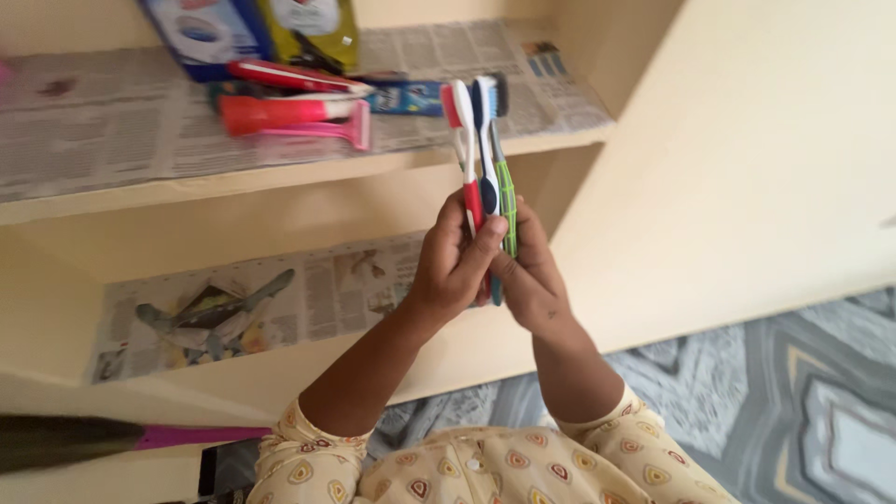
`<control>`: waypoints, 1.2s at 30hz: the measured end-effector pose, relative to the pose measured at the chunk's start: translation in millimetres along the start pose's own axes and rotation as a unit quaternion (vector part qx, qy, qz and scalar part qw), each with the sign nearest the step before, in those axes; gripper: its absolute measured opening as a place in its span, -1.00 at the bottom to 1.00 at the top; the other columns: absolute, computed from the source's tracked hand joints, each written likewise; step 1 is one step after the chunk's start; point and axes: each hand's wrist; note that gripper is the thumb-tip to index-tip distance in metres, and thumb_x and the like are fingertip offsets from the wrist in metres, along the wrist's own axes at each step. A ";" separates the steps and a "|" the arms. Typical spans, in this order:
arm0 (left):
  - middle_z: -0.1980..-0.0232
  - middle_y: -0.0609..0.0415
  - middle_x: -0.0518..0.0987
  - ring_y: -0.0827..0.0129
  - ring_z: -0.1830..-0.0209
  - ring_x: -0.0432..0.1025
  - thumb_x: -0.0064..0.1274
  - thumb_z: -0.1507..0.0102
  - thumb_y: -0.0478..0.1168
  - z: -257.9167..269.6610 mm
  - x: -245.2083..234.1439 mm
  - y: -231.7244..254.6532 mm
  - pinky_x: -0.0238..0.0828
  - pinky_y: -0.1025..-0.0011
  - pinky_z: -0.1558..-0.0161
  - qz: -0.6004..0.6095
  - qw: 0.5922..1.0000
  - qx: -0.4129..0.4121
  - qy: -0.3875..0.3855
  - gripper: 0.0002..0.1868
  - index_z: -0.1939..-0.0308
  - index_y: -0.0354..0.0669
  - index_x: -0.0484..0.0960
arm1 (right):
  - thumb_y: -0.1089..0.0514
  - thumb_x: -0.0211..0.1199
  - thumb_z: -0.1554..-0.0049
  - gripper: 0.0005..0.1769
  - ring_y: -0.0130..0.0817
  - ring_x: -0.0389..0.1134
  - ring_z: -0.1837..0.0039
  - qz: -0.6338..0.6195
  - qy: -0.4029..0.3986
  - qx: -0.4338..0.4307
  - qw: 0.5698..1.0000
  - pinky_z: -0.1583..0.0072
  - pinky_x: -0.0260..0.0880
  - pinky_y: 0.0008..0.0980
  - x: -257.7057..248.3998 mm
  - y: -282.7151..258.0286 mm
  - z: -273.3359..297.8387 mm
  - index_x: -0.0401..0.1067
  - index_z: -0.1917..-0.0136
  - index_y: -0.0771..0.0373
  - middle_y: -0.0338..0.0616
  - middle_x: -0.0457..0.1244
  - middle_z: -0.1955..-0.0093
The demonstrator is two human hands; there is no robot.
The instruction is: The person moves various household items from a wall shelf to a nearby table. They handle a cloth, toothbrushes, toothpaste, a pen, and several cleaning product bottles one by one, placing them on the table surface.
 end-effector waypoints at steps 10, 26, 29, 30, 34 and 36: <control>-0.05 0.04 0.57 0.49 -0.03 0.43 -0.16 -0.54 -0.16 11.6 93.4 -79.9 0.40 0.46 -0.14 -0.009 0.986 0.123 -0.115 -0.63 -0.33 -0.35 0.39 | 0.31 -0.09 -0.42 -0.38 -0.40 0.15 -0.50 0.181 0.179 -0.143 0.957 -0.53 0.17 -0.36 -65.4 31.2 104.7 -0.15 -0.67 0.35 -0.08 0.08 -0.53; 0.09 0.07 0.64 0.58 0.13 0.48 -0.14 -0.49 -0.20 -9.2 293.0 -213.4 0.45 0.57 0.06 0.077 0.947 -0.059 -0.305 -0.64 -0.28 -0.37 0.49 | 0.30 -0.05 -0.43 -0.38 -0.35 0.16 -0.18 0.159 0.505 -0.066 0.846 -0.19 0.18 -0.32 -223.2 2.8 235.5 -0.08 -0.69 0.33 -0.01 0.12 -0.28; 0.10 0.12 0.64 0.63 0.18 0.46 -0.10 -0.47 -0.20 -21.9 322.3 -248.5 0.43 0.61 0.12 0.117 0.924 -0.131 -0.341 -0.65 -0.25 -0.35 0.52 | 0.26 -0.02 -0.43 -0.38 -0.43 0.18 -0.24 0.144 0.519 -0.080 0.839 -0.28 0.20 -0.39 -258.7 2.5 254.1 -0.07 -0.69 0.33 -0.07 0.17 -0.30; 0.09 0.14 0.64 0.65 0.18 0.45 -0.08 -0.46 -0.20 -26.8 333.6 -261.2 0.42 0.62 0.12 0.131 0.913 -0.156 -0.354 -0.65 -0.25 -0.34 0.52 | 0.25 -0.01 -0.43 -0.39 -0.49 0.19 -0.34 0.158 0.509 -0.102 0.840 -0.40 0.21 -0.43 -270.5 1.8 258.0 -0.07 -0.67 0.33 -0.12 0.18 -0.37; 0.17 0.18 0.58 0.66 0.25 0.40 -0.03 -0.47 -0.20 -49.3 387.8 -314.5 0.37 0.62 0.21 0.122 0.880 -0.166 -0.428 -0.71 -0.17 -0.32 0.58 | 0.24 -0.01 -0.39 -0.42 -0.47 0.17 -0.46 0.172 0.558 -0.102 0.806 -0.48 0.15 -0.43 -321.1 -11.6 274.9 -0.02 -0.62 0.35 -0.14 0.16 -0.45; 0.23 0.19 0.57 0.66 0.30 0.39 -0.02 -0.48 -0.19 -66.2 417.2 -335.9 0.37 0.62 0.25 0.100 0.856 -0.154 -0.484 -0.75 -0.09 -0.30 0.60 | 0.24 -0.01 -0.37 -0.39 -0.48 0.16 -0.47 0.148 0.591 -0.101 0.786 -0.48 0.12 -0.44 -343.8 -22.9 281.7 -0.04 -0.62 0.32 -0.15 0.16 -0.46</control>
Point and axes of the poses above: each hand's wrist, its own z-axis away from the middle knuckle, its own x-axis out of the palm, y = z × x
